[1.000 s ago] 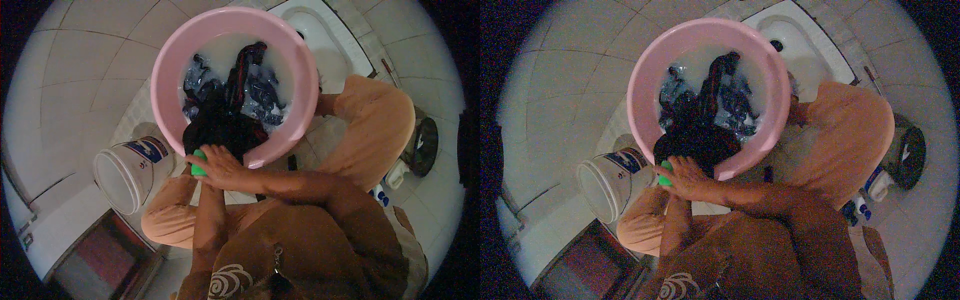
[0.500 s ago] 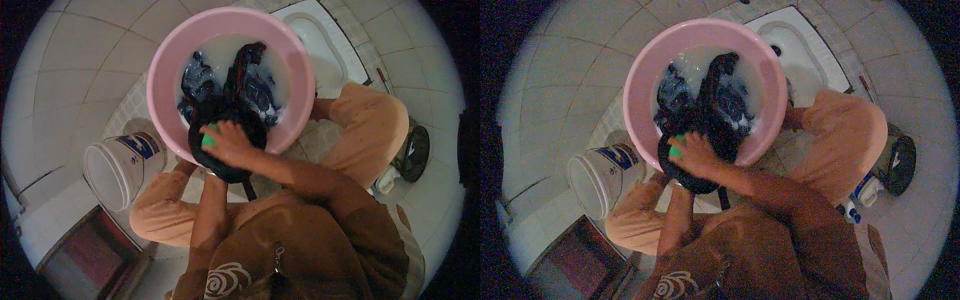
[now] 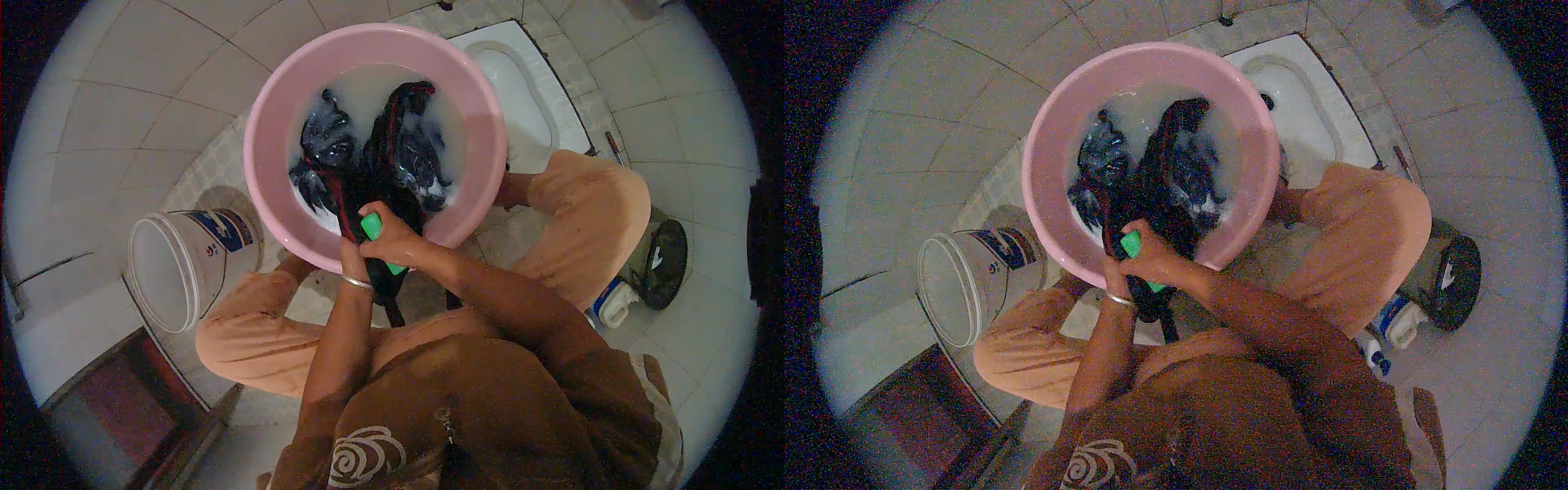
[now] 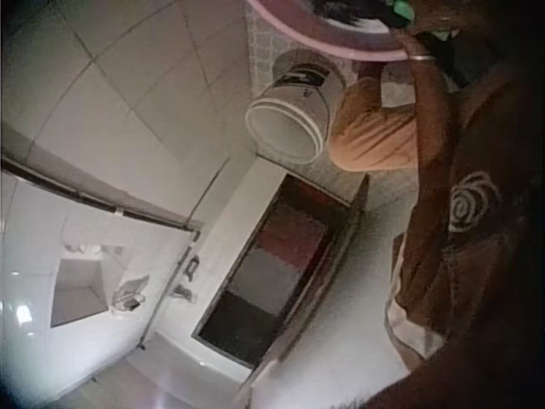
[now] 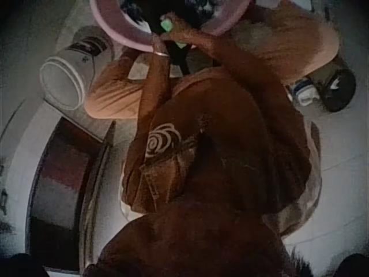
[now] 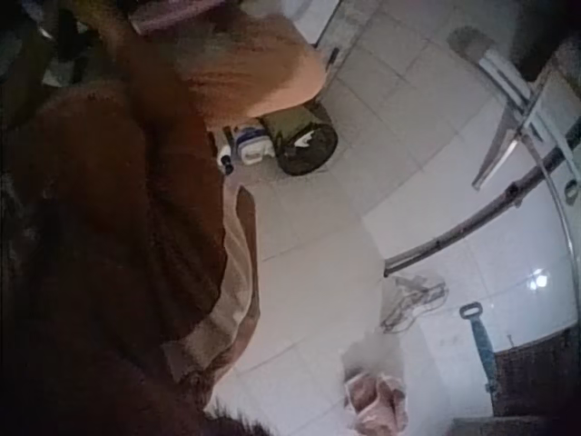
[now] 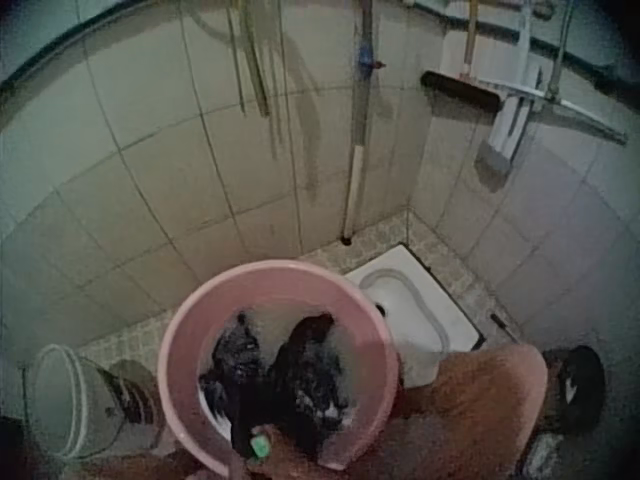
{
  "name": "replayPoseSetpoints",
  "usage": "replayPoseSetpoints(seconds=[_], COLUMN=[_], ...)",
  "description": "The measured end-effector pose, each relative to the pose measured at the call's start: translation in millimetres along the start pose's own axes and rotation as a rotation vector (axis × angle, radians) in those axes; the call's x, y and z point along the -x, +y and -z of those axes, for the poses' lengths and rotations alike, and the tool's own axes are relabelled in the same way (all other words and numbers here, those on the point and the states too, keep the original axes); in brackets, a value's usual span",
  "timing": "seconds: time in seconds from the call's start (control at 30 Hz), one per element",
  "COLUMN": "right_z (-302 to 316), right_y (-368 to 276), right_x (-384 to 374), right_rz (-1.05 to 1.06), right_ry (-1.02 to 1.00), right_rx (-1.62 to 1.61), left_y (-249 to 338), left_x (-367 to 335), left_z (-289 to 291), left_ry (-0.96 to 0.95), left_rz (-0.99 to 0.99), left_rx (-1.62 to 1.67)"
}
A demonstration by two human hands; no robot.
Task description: The person washes clothes by hand in a basin of soapy water, rubbing garments and scrubbing the fabric with soap.
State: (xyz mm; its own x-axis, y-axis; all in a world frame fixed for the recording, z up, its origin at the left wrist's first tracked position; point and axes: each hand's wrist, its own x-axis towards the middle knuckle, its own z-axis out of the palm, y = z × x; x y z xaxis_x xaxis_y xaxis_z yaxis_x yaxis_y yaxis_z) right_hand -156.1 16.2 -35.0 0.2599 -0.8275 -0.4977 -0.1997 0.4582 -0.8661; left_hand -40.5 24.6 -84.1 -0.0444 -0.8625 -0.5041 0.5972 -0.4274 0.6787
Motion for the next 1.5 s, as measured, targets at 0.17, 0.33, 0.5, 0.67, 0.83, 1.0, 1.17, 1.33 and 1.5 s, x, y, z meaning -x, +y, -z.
replayPoseSetpoints(seconds=[0.17, 0.33, 0.5, 0.67, 0.83, 1.0, 1.17, 1.33, 1.5], right_z=[-31.3, -27.3, -0.7, 24.4, 39.8, -26.1, -37.8, -3.7, 41.0], right_y=[-22.9, -60.8, -71.0, -64.4, -47.4, -82.4, -92.2, -83.4, -55.1], right_x=[24.7, 54.2, -15.3, -43.6, -41.2, 38.4, 30.9, -32.8, -58.1], right_rz=[0.481, 0.430, 0.584, 0.446, 0.258, 0.724, 0.860, 0.409, 0.028], right_ry=[-0.298, -0.340, 0.414, 0.443, 0.433, 0.208, 0.156, -0.092, -0.040], right_rx=[0.044, 0.317, 0.812, 0.844, 0.764, 0.790, 0.759, 1.078, 0.980], left_y=[-68.8, -55.7, -46.0, -56.9, -52.9, -16.0, 1.2, -9.0, 10.2], left_x=[-65.3, -46.8, -98.2, -75.9, -66.6, -13.6, 5.8, 15.8, 13.8], left_z=[159.4, 166.0, 91.2, 60.4, 24.1, 58.0, 43.2, -7.9, -44.7], left_ry=[-0.166, -0.255, -0.323, -0.406, -0.450, -0.450, -0.502, -0.540, -0.533], left_rz=[0.111, 0.047, -0.064, -0.126, -0.217, -0.336, -0.425, -0.499, -0.539], left_rx=[0.728, 0.478, 0.222, -0.018, -0.270, -0.544, -0.796, -1.037, -1.191])
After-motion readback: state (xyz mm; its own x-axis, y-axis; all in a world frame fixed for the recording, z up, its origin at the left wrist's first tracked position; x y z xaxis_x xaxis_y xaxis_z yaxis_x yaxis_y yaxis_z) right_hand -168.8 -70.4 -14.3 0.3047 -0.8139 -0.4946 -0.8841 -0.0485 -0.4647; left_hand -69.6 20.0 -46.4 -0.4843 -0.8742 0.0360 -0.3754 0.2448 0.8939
